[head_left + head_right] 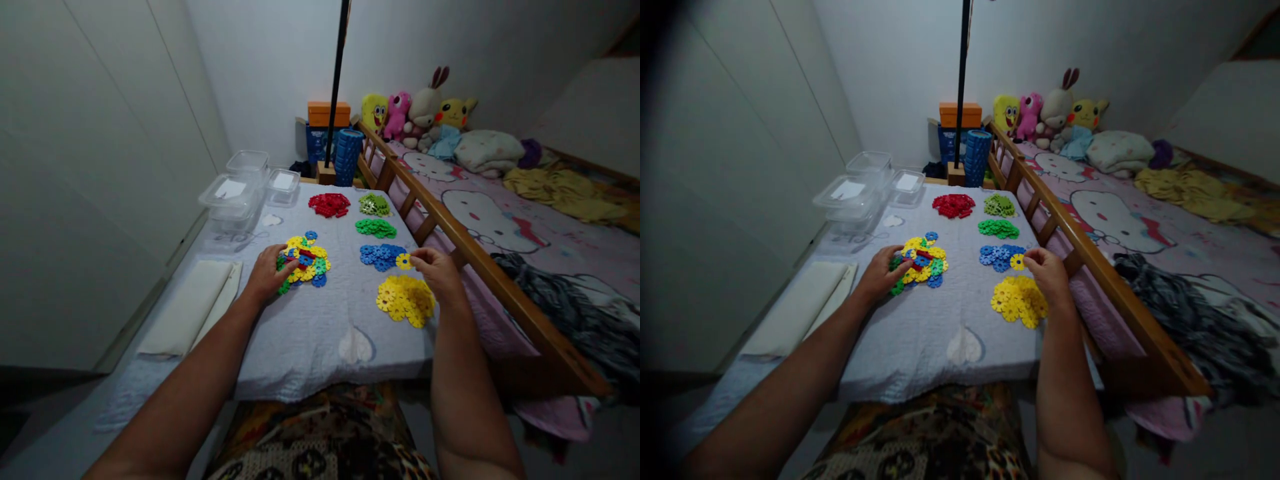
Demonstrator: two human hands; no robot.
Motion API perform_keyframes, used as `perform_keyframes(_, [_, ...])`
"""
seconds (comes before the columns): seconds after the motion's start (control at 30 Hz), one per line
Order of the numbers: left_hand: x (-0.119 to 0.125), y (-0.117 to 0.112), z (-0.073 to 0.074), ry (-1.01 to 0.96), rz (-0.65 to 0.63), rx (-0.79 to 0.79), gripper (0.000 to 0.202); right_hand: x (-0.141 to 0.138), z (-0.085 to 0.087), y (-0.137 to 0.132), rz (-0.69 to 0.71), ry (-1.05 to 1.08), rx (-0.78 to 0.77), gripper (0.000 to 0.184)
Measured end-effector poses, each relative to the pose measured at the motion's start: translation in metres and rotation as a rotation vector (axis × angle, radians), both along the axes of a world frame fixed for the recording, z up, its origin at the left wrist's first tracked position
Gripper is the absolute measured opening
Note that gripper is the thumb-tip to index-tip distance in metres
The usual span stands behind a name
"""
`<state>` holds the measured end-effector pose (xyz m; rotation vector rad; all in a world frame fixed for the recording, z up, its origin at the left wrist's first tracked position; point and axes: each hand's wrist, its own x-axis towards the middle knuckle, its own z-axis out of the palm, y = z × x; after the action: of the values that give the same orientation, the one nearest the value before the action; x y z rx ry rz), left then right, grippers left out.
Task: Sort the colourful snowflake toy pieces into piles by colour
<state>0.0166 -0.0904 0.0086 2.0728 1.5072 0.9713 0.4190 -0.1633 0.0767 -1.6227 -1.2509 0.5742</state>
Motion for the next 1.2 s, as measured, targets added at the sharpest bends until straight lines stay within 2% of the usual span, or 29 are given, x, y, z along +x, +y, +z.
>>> perform_keyframes(0.1, [-0.001,0.001,0.000,0.011,0.007,-0.010,0.059,0.012,-0.005,-0.019,0.030,-0.037,-0.108,0.026])
perform_keyframes(0.3, [-0.003,0.003,-0.004,0.049,-0.010,-0.009,0.059,0.004,-0.017,-0.034,0.101,-0.096,-0.220,0.023])
perform_keyframes(0.67, [-0.003,0.003,-0.005,0.072,-0.024,-0.008,0.062,0.002,-0.032,-0.026,0.060,-0.370,-0.189,0.016])
perform_keyframes(0.87, [-0.003,0.003,-0.005,0.114,-0.025,-0.026,0.068,0.001,-0.034,-0.025,0.071,-0.527,-0.173,0.017])
perform_keyframes(1.0, [-0.003,0.003,-0.006,0.118,-0.023,-0.021,0.067,-0.003,-0.029,-0.022,0.029,-0.562,-0.141,0.017])
perform_keyframes(1.1, [-0.003,0.003,-0.005,0.104,-0.022,-0.023,0.065,-0.018,-0.021,-0.016,0.009,-0.548,-0.081,0.017])
perform_keyframes(1.2, [-0.003,0.001,-0.003,0.080,-0.019,-0.032,0.062,-0.048,-0.016,-0.003,0.114,-0.533,-0.018,0.015])
